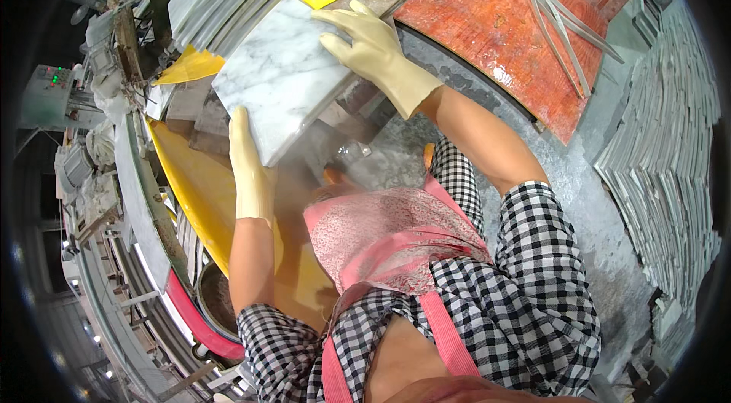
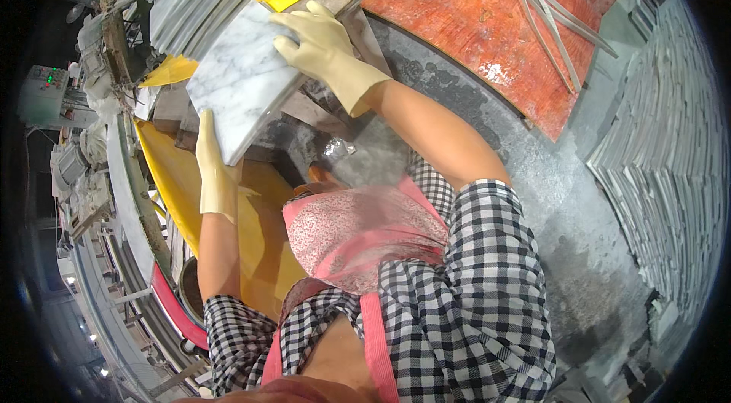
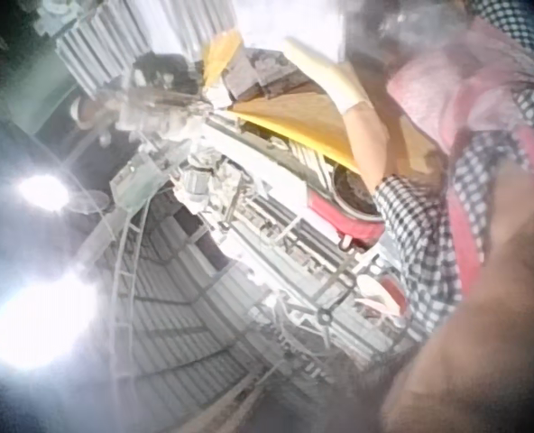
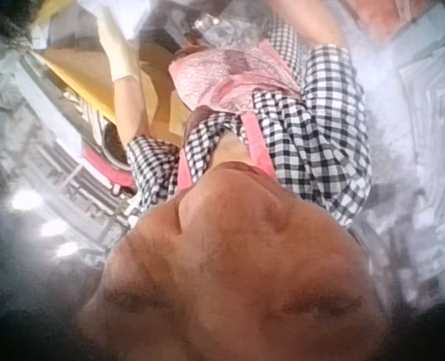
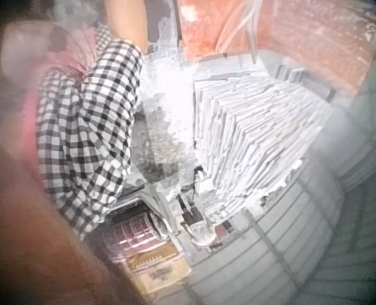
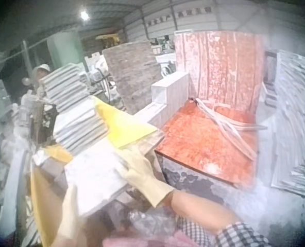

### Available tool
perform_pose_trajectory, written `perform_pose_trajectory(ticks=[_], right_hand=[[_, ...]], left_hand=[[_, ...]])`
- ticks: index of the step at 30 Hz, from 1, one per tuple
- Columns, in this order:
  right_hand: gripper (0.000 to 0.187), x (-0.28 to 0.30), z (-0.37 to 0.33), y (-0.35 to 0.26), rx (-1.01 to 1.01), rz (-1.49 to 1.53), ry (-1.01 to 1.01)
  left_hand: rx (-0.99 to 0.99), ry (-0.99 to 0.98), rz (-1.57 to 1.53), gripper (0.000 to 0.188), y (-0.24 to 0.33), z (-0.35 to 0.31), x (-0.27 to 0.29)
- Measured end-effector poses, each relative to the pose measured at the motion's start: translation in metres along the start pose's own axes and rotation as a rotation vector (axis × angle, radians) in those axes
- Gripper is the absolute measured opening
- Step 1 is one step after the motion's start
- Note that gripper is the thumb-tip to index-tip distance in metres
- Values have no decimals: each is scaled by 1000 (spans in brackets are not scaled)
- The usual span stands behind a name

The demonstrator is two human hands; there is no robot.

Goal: The person repeatedly picks up rectangular tiles from a yellow tray, places them onto a stack on a red surface, and then moves the stack to a nearby pile. The cycle continues with the person handling tiles one at a time and occasionally adjusting the stack.

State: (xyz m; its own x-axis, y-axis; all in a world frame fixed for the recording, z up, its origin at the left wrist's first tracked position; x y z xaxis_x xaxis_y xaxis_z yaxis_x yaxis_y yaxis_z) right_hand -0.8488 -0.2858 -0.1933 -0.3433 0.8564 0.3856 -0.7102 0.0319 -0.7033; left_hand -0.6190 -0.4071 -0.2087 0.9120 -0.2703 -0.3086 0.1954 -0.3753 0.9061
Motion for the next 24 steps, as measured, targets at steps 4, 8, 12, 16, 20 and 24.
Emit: perform_pose_trajectory(ticks=[4, 8, 12, 16, 20, 24], right_hand=[[39, 2, -5, 1, 46, 50, 76], [37, 4, -3, 3, 126, 18, 148], [31, 0, 2, 9, 136, 122, 86], [30, -4, 6, 17, 144, 140, 71], [32, 0, 10, 19, 215, 118, 62], [36, -1, 18, 18, 117, 146, -266]], left_hand=[[-28, 35, 46, 52, -2, -2, 6], [-74, 56, 126, 52, -5, 6, 8], [-93, -72, 140, 52, 4, 11, 12], [-345, 123, 480, 48, 59, 5, 78], [-615, 361, 1112, 47, 132, 0, 210], [-586, 828, 2039, 64, 168, 17, 369]])
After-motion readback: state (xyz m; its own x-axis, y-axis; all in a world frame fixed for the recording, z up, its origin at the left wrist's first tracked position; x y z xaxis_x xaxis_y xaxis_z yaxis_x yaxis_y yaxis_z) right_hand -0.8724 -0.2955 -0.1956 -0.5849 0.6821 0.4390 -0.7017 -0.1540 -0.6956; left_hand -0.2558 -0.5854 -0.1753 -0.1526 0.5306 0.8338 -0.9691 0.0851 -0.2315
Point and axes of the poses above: each hand's wrist, its own z-axis towards the middle knuckle, its own x-axis out of the back of the hand, y = z × x, the point moved 6 cm from there along z, towards the middle knuckle, and after that the axes turned 7 degrees about y, right-handed, at the moved point
